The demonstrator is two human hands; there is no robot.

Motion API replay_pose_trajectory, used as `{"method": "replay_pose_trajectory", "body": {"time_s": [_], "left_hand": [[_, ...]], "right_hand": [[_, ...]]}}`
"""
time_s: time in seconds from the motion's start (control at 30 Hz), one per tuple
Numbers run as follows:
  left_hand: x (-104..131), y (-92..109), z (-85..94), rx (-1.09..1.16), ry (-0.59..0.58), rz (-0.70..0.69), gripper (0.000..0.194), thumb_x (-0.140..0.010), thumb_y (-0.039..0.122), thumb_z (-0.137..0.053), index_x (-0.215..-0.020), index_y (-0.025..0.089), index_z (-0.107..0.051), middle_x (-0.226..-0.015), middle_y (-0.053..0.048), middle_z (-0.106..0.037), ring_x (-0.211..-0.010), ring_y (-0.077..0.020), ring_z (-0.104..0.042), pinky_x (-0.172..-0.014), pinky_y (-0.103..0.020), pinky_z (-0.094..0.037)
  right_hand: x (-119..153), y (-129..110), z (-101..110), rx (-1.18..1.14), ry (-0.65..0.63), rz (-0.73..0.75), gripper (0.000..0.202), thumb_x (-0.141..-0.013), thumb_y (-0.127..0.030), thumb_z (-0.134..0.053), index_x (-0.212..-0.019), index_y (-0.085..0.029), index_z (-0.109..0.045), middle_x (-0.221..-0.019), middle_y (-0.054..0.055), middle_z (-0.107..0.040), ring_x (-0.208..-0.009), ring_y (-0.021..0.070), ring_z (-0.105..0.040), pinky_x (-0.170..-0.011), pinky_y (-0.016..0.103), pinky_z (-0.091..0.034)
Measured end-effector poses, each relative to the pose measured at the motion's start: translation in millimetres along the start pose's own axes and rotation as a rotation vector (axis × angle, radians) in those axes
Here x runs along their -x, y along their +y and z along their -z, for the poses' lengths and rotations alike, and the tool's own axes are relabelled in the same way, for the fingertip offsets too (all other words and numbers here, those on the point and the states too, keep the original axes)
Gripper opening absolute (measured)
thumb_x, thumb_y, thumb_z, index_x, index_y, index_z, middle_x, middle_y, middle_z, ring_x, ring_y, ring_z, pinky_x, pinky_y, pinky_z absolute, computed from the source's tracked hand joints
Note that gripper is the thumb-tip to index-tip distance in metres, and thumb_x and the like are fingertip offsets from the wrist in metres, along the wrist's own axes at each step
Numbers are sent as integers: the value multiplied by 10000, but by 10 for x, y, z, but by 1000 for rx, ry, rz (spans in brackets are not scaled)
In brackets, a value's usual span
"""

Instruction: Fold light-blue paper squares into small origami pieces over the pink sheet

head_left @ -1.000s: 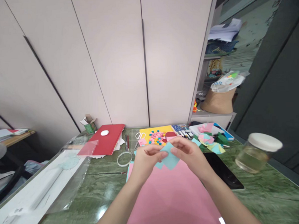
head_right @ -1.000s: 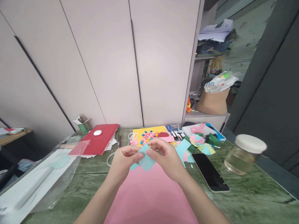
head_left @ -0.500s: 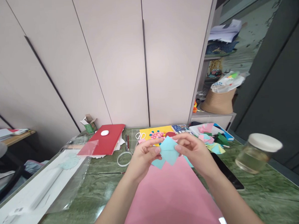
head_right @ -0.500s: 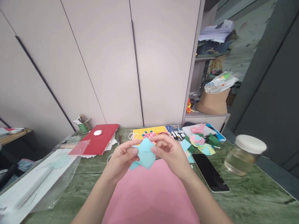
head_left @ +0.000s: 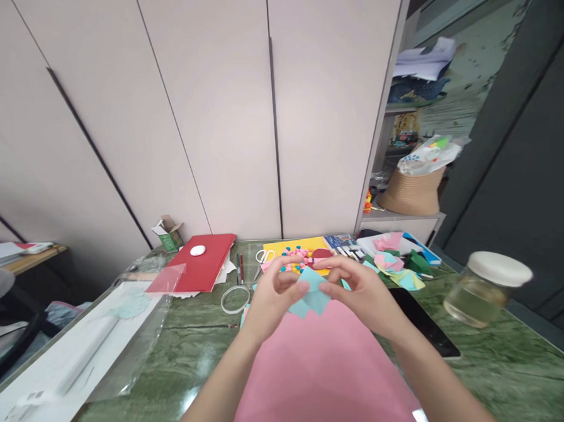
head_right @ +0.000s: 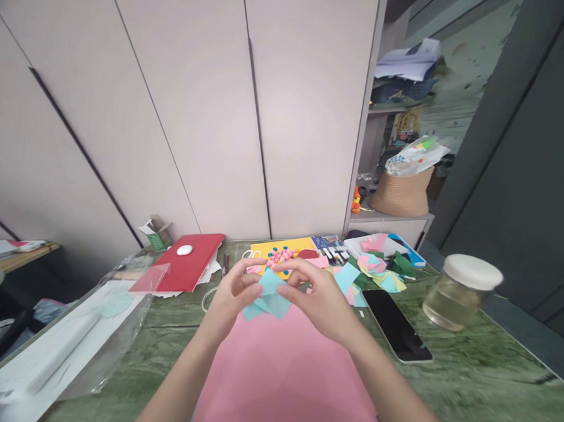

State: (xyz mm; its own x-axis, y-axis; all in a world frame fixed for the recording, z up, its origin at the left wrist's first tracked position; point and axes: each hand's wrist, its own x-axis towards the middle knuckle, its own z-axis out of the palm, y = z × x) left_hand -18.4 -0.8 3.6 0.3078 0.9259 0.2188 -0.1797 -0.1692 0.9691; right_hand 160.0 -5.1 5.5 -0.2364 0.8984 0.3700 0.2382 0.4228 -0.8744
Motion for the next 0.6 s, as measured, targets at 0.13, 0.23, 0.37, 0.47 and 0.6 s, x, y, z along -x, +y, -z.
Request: {"method": "replay_pose_trajectory", "body": {"time_s": [0.13, 0.23, 0.37, 0.47, 0.6], "left_hand": [[-45, -61, -17, -22, 50, 47, 416, -655, 333, -693, -1002, 175, -527, -522, 44, -556, -459, -90, -487, -456, -192, -346], [-60, -98, 5, 73, 50, 45, 399, -661, 308, -699, -993, 187, -515, -499, 54, -542, -431, -74, -459, -434, -179, -320], [-46, -102, 15, 131, 20, 51, 319, -656, 279, -707, -911, 176, -546, -486, 56, -531, -410, -57, -421, -421, -175, -307], [-31, -77, 3, 127, 7, 42, 264, -668, 281, -697, -875, 164, -582, -482, 55, -525, -416, -57, -427, -429, -176, -312], [-15, -41, -1, 120, -30, 37, 202, -723, 296, -640, -866, 156, -613, -462, 58, -481, -413, -61, -436, -426, -177, -310]], "right_hand": [[7, -11, -16, 51, -40, 18, 292, -808, -278, -562, -1099, -289, -535, -670, -24, -566, -712, 165, -552, -720, 323, -425], [12, -31, 16, 26, -60, 90, 384, -799, -312, -578, -1173, -311, -487, -892, 18, -608, -841, 183, -562, -763, 337, -438], [19, -59, 81, 65, -103, 134, 328, -764, -273, -629, -1083, -306, -560, -1008, 29, -588, -881, 182, -550, -780, 333, -446], [9, -54, 123, 56, -108, 176, 155, -777, -247, -616, -930, -271, -624, -917, 24, -592, -823, 167, -556, -752, 318, -454], [-12, -40, 161, 78, -91, 190, 96, -772, -229, -621, -864, -253, -638, -885, 28, -593, -835, 170, -561, -764, 319, -453]]}}
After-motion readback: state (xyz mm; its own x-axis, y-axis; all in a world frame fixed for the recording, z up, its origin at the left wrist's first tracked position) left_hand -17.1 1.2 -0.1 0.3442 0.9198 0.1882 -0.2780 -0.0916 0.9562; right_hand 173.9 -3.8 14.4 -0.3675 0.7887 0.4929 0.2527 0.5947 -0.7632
